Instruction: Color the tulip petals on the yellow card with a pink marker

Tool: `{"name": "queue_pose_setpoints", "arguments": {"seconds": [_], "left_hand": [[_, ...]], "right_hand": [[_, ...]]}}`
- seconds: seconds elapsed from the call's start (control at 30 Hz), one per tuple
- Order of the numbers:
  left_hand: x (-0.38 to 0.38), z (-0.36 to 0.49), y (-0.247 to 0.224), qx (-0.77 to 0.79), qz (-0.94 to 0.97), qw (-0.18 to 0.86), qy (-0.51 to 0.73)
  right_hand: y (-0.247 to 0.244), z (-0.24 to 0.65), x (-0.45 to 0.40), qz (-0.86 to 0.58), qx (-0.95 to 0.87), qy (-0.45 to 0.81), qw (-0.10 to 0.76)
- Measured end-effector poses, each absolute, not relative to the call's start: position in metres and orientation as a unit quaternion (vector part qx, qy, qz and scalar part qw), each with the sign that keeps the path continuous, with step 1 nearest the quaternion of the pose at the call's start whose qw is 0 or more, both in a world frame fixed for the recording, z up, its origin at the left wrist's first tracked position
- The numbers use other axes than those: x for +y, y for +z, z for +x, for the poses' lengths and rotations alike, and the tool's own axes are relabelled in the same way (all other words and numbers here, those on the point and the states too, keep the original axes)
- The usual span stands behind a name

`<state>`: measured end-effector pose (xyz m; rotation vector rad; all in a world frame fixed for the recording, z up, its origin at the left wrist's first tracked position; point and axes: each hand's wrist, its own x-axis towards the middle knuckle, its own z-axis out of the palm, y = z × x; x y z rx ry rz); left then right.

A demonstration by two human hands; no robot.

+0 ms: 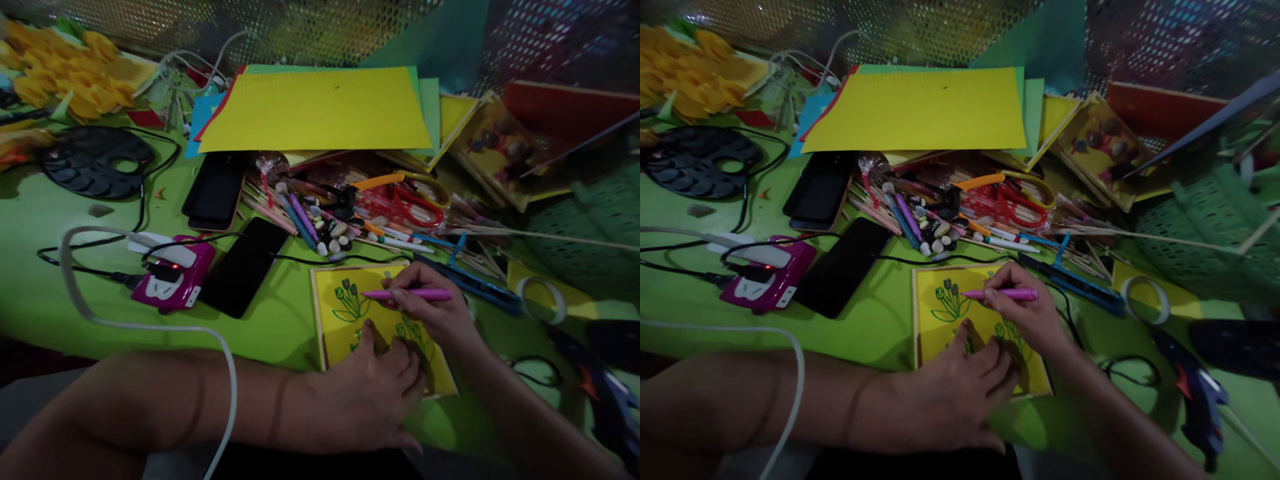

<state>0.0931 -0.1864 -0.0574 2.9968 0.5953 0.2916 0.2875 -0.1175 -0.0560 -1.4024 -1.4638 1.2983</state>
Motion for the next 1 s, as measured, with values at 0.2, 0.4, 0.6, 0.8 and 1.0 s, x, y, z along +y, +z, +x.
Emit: {"name": "queue_pose_setpoints", "arguments": {"seconds": [0.2,0.4,0.6,0.8,1.0], "left_hand": [[-0.1859,0.0938,-0.0584,0.195,0.975,0.029,0.101],[-0.1857,0.0928,-0.0553,0.195,0.975,0.023,0.101],[-0.1859,0.0922,-0.0569,0.193,0.976,0.025,0.101],[-0.1865,0.0935,-0.0575,0.194,0.976,0.019,0.101],[-0.1850,0.0932,-0.0547,0.194,0.976,0.018,0.097]], "right_hand": [[-0.0554,0.2873,-0.1187,-0.548,-0.591,0.475,0.352],[-0.0590,0.2876,-0.1188,-0.541,-0.614,0.461,0.343],[-0.0613,0.2885,-0.1179,-0.535,-0.633,0.442,0.344],[-0.0597,0.2873,-0.1174,-0.534,-0.636,0.444,0.338],[-0.0571,0.2853,-0.1176,-0.530,-0.635,0.447,0.340]]}}
